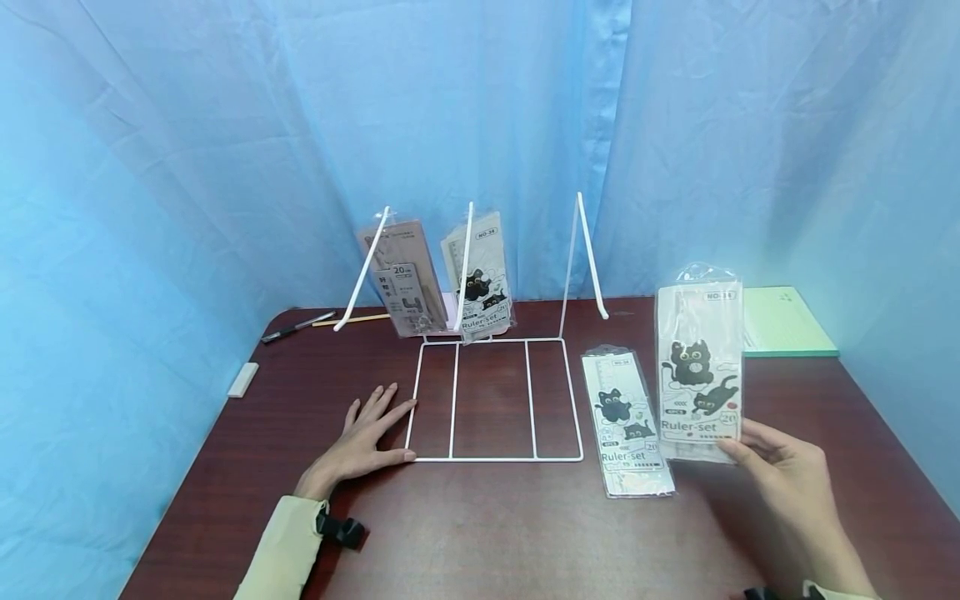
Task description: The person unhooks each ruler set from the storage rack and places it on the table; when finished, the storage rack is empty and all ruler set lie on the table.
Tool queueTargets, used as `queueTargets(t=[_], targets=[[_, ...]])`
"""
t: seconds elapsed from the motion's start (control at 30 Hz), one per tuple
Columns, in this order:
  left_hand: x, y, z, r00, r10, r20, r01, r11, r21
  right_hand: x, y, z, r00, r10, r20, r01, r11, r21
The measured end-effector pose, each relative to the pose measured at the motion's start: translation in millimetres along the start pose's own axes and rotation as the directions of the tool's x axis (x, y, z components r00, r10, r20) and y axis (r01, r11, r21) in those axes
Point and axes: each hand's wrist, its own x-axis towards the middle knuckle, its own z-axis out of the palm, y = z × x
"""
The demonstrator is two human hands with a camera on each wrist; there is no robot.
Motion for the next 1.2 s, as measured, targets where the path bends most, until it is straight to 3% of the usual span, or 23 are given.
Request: queueTargets(t=[0.4, 0.77, 1.2], targets=[[0.6, -0.5, 0.8, 1.000, -0.005, -0.003, 0.005, 1.000, 0.000, -4, 33, -12, 0.975, 0.193, 0.106, -0.188, 0.981, -0.050], [0.1, -0.4, 0.6, 1.000, -0.002, -0.003, 0.002, 1.000, 0.003, -9, 57, -16, 0.940, 0.247, 0.235, -0.262, 0.964, 0.036], [1.1, -0.6, 1.0, 1.000, 0.002, -0.001, -0.002, 1.000, 0.000, -7, 65, -18, 0.866, 0.353, 0.355, -0.323, 0.936, -0.141]])
